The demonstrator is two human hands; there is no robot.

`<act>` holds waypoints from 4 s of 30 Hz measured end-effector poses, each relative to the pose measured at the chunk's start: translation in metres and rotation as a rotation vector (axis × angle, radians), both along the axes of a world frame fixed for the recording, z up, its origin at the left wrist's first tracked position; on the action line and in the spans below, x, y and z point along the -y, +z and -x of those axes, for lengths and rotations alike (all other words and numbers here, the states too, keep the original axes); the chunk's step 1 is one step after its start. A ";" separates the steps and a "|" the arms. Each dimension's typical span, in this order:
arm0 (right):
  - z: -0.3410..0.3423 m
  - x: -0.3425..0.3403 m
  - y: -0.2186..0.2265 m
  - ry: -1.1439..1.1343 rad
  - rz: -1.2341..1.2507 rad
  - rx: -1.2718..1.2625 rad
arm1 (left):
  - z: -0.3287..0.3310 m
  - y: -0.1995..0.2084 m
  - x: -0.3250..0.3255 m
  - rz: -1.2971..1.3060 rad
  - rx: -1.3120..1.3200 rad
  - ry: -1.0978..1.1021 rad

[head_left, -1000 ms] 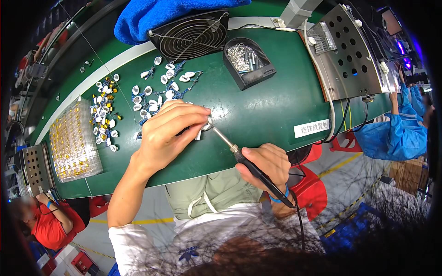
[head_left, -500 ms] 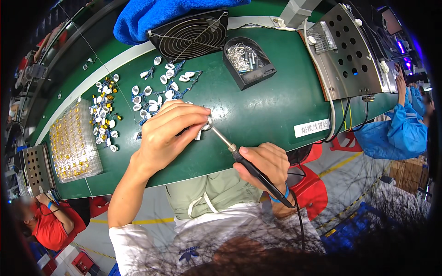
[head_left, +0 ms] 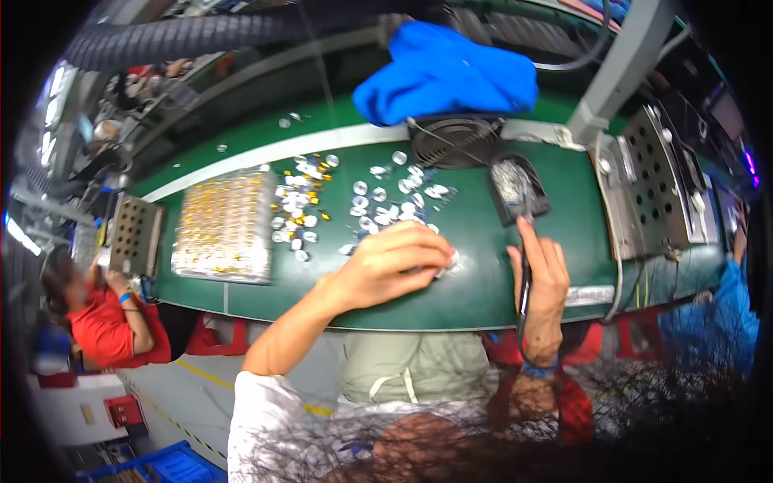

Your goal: Soldering small electronic components onto an assembly at a factory workstation.

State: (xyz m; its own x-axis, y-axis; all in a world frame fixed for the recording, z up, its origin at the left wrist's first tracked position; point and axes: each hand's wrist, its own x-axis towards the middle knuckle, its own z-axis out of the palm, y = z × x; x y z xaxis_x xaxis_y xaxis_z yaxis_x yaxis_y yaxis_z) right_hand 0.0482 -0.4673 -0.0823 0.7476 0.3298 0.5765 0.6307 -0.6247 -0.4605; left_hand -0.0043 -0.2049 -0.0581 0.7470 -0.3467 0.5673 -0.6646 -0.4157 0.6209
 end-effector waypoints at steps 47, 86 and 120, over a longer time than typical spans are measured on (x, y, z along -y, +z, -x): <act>0.040 -0.005 -0.027 0.259 -0.456 -0.012 | 0.004 0.034 -0.030 -0.291 -0.104 0.421; 0.049 -0.039 -0.029 0.349 -0.230 -0.004 | 0.173 0.049 -0.159 -0.497 -0.105 0.998; 0.059 0.023 -0.033 0.223 -0.502 0.094 | 0.002 -0.017 0.007 0.329 -0.430 0.188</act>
State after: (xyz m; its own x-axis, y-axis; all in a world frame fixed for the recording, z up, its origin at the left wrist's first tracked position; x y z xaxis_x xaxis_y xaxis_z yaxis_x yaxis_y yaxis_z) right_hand -0.0111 -0.4899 -0.1149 0.6288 0.1419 0.7645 0.7753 -0.1895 -0.6025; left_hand -0.0066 -0.2116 -0.0747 0.9662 -0.0422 0.2544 -0.2569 -0.2414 0.9358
